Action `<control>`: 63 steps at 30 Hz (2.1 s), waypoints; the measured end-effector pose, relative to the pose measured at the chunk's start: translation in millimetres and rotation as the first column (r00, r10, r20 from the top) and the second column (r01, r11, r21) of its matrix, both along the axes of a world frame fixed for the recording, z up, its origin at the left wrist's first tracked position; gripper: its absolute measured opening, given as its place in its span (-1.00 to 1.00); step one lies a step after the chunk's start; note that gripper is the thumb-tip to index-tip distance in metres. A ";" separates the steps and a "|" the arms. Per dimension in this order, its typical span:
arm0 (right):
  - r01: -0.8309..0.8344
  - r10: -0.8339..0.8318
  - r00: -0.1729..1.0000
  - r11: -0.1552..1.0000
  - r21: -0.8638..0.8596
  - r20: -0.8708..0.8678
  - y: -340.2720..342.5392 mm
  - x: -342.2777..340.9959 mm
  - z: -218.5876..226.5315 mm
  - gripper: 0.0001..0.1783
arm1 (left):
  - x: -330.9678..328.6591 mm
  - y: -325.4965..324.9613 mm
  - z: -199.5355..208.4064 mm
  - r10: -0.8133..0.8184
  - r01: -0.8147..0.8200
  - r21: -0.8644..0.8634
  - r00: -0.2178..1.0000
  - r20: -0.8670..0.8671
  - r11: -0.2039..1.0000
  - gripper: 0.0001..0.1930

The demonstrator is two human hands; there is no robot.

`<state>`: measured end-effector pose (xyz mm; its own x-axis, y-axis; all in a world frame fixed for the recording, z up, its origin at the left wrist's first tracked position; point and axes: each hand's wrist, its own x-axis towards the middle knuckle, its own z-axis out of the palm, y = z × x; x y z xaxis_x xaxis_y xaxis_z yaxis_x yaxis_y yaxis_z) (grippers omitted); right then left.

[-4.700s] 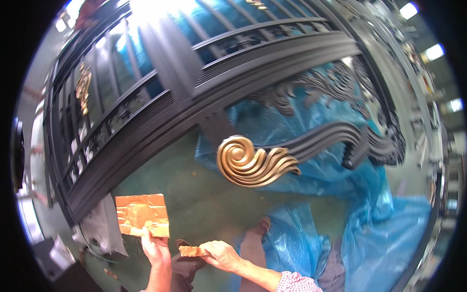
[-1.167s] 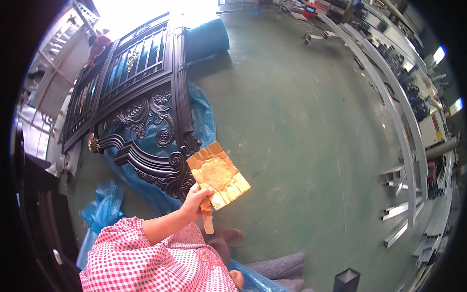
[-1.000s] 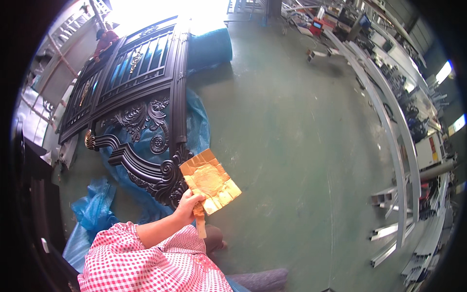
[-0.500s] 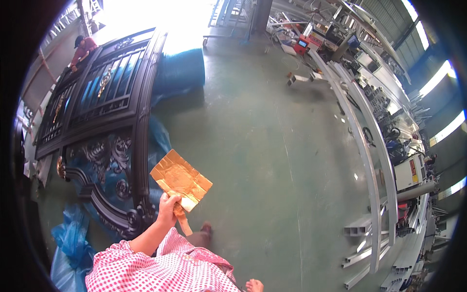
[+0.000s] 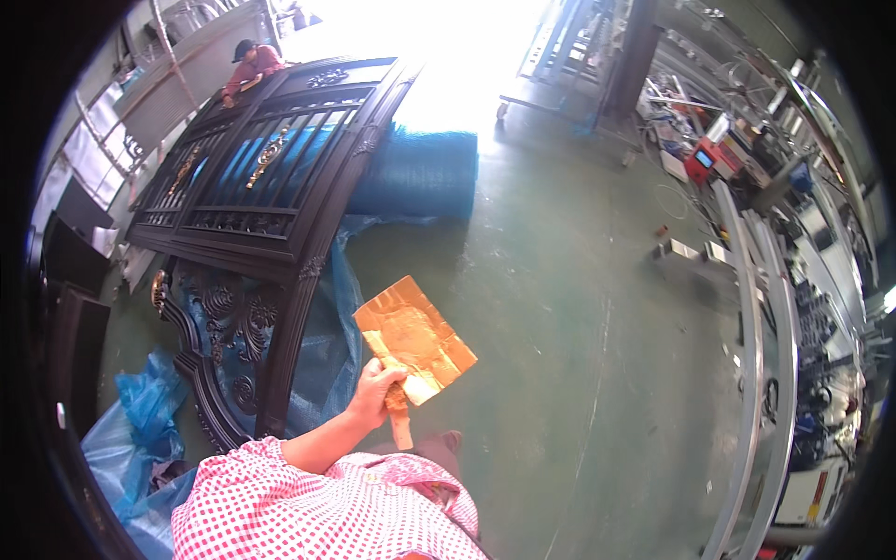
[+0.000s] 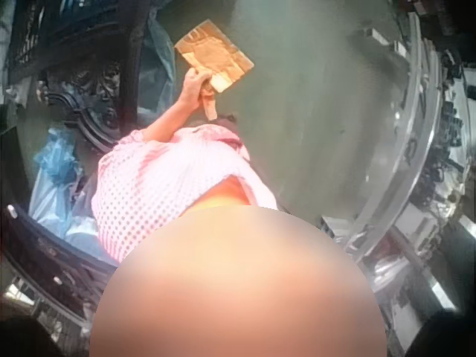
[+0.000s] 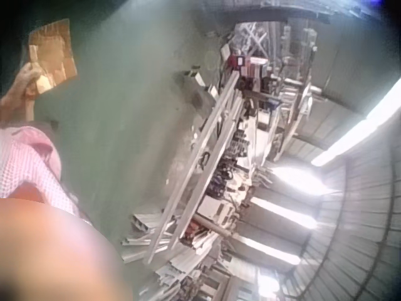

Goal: The person sits on the floor and applies gold leaf to a black metal scrollwork ornament using a sponge. They hold a gold leaf sheet in one hand and dab the ornament with the sponge in the other, occasionally dipping the sponge into a container to reload material.

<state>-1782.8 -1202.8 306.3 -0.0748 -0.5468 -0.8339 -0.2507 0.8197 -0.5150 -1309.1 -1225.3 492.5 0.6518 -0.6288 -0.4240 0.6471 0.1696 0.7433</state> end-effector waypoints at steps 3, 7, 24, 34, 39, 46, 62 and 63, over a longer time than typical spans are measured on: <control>-0.142 0.147 0.988 0.985 -0.098 0.043 -149.5 18.3 5.3 -0.76 | 36.7 -56.5 21.2 0.058 -0.058 -0.014 0.998 0.021 0.998 -0.83; -0.298 0.306 0.952 0.933 -0.202 0.011 -364.6 104.1 58.4 -0.70 | 52.6 -138.4 20.9 0.156 -0.156 0.018 0.987 0.036 0.988 -0.86; -0.614 0.612 0.789 0.779 -0.125 -0.057 -765.6 200.7 31.6 -0.76 | 116.4 -564.4 10.7 0.167 -0.150 -0.115 0.972 0.162 0.982 -0.79; -0.546 0.482 0.837 0.770 -0.329 -0.261 -1039.1 152.1 99.2 -0.77 | 76.3 -784.9 26.2 0.096 -0.084 0.161 0.993 -0.069 0.983 -0.79; -0.433 0.377 0.900 0.828 -0.355 -0.219 -1135.6 161.7 76.7 -0.71 | 68.8 -892.0 -19.7 0.006 0.000 0.111 0.998 -0.055 0.994 -0.73; -0.543 0.415 0.825 0.770 -0.334 -0.384 -1212.3 177.2 14.5 -0.59 | 92.4 -1038.4 -41.6 -0.222 0.224 0.163 0.975 -0.033 0.961 -0.63; -0.694 0.330 0.673 0.591 -0.411 -0.662 -1505.4 162.2 -354.4 0.08 | 38.6 -1276.8 -400.2 -0.544 0.533 0.279 0.838 -0.043 0.799 -0.62; -0.731 0.353 0.636 0.559 -0.391 -0.686 -1521.0 155.0 -365.3 0.08 | 29.2 -1286.1 -422.6 -0.553 0.548 0.270 0.831 -0.061 0.792 -0.63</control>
<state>-1627.8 -2723.7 -59.0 0.1471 -0.9579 -0.2467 -0.8855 -0.0164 -0.4644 -1279.9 -2511.4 69.9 0.2398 -0.7497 -0.6168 0.5556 -0.4151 0.7205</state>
